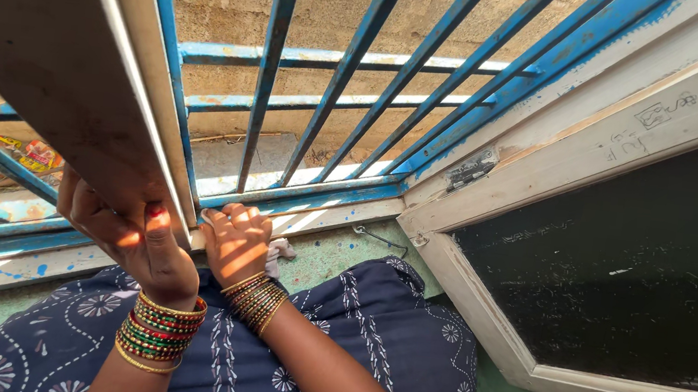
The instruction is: The person cleans the lower section of a window frame using a white cloth. They repeatedly wipe the frame, dip the cloth into a blue bucket of water, wring it out, and continue wiping the same area.
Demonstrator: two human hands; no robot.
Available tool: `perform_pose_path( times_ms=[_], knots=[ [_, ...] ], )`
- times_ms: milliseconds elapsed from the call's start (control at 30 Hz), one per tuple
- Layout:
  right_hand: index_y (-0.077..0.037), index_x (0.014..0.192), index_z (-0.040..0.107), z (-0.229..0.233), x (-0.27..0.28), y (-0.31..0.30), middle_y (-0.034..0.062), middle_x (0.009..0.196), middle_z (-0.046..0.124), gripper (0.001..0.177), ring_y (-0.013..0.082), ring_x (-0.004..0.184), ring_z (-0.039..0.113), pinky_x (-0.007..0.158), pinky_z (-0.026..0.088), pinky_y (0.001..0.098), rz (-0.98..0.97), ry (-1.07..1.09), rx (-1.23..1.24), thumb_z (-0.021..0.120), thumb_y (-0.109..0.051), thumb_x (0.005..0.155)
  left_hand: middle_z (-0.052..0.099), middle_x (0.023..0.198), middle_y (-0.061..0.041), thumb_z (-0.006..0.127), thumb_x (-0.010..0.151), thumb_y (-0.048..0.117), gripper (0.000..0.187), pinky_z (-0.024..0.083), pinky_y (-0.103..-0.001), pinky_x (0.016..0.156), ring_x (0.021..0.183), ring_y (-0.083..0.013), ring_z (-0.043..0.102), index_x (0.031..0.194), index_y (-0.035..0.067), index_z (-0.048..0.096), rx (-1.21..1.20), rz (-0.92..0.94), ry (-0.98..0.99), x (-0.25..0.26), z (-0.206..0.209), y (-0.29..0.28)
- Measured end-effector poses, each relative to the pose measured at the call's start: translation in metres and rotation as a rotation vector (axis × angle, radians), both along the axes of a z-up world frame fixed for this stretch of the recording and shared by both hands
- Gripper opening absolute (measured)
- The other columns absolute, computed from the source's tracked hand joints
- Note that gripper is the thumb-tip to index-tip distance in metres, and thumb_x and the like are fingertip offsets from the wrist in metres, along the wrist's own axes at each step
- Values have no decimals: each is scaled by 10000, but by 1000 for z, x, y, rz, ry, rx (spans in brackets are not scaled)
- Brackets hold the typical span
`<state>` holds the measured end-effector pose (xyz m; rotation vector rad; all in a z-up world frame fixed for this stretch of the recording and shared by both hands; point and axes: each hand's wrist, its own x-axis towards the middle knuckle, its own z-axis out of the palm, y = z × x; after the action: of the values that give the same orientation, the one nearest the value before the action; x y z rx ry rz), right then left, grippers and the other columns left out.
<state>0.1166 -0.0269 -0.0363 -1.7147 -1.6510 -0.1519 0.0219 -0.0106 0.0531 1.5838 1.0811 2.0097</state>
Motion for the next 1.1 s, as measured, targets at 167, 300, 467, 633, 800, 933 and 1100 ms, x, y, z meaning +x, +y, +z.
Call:
perform_pose_path(
  times_ms=[167, 300, 467, 633, 800, 933, 1100],
  knots=[
    [-108, 1121, 742, -21, -3, 6, 101, 1055, 673, 221, 307, 1035, 627, 941, 457, 468, 68, 77, -10, 709, -177, 913, 411, 1499, -143, 483, 1098, 450, 555, 261, -443, 1250, 1495, -278, 348, 1488, 57, 436, -11, 34, -7, 4, -2, 1],
    [-110, 1139, 737, -31, 2, 6, 108, 1080, 659, 248, 307, 1061, 616, 949, 440, 470, 120, 128, -18, 686, -151, 900, 401, 1520, -152, 501, 1100, 464, 567, 263, -441, 1243, 1495, -280, 351, 1486, 53, 434, -4, 37, -24, 7, 0, 1],
    [-111, 1036, 758, -27, 26, 20, 105, 976, 669, 227, 329, 960, 626, 854, 456, 485, 277, 85, -81, 661, -131, 832, 384, 1546, -160, 513, 1099, 467, 581, 247, -440, 1254, 1506, -288, 349, 1472, 36, 406, 3, 15, -22, 5, -1, -1],
    [-101, 882, 732, -17, 38, 13, 122, 893, 634, 104, 310, 876, 641, 832, 534, 454, 276, 284, 74, 641, -105, 832, 384, 1538, -143, 546, 1092, 432, 558, 252, -425, 1259, 1503, -275, 344, 1471, 47, 406, 16, -18, -14, 2, -1, 0],
    [-29, 950, 739, -5, 29, 1, 151, 889, 648, 98, 305, 837, 648, 748, 535, 420, 0, 386, 44, 707, -102, 893, 374, 1544, -142, 545, 1086, 430, 572, 240, -430, 1265, 1509, -272, 334, 1485, 49, 394, -1, -14, -31, 2, -3, -1],
    [-31, 974, 735, 1, 25, 5, 149, 928, 661, 104, 332, 890, 658, 804, 546, 443, 11, 179, 51, 695, -94, 903, 381, 1531, -130, 527, 1092, 416, 532, 248, -420, 1262, 1505, -258, 329, 1475, 65, 411, 21, -20, -22, 3, -2, 2],
    [-21, 1039, 743, -5, 6, 11, 157, 958, 662, 173, 347, 921, 654, 818, 543, 454, 102, 39, 3, 673, -90, 897, 385, 1520, -133, 534, 1092, 443, 562, 259, -424, 1252, 1496, -259, 345, 1492, 69, 406, -29, 12, -23, 3, -5, 1]
  ],
)
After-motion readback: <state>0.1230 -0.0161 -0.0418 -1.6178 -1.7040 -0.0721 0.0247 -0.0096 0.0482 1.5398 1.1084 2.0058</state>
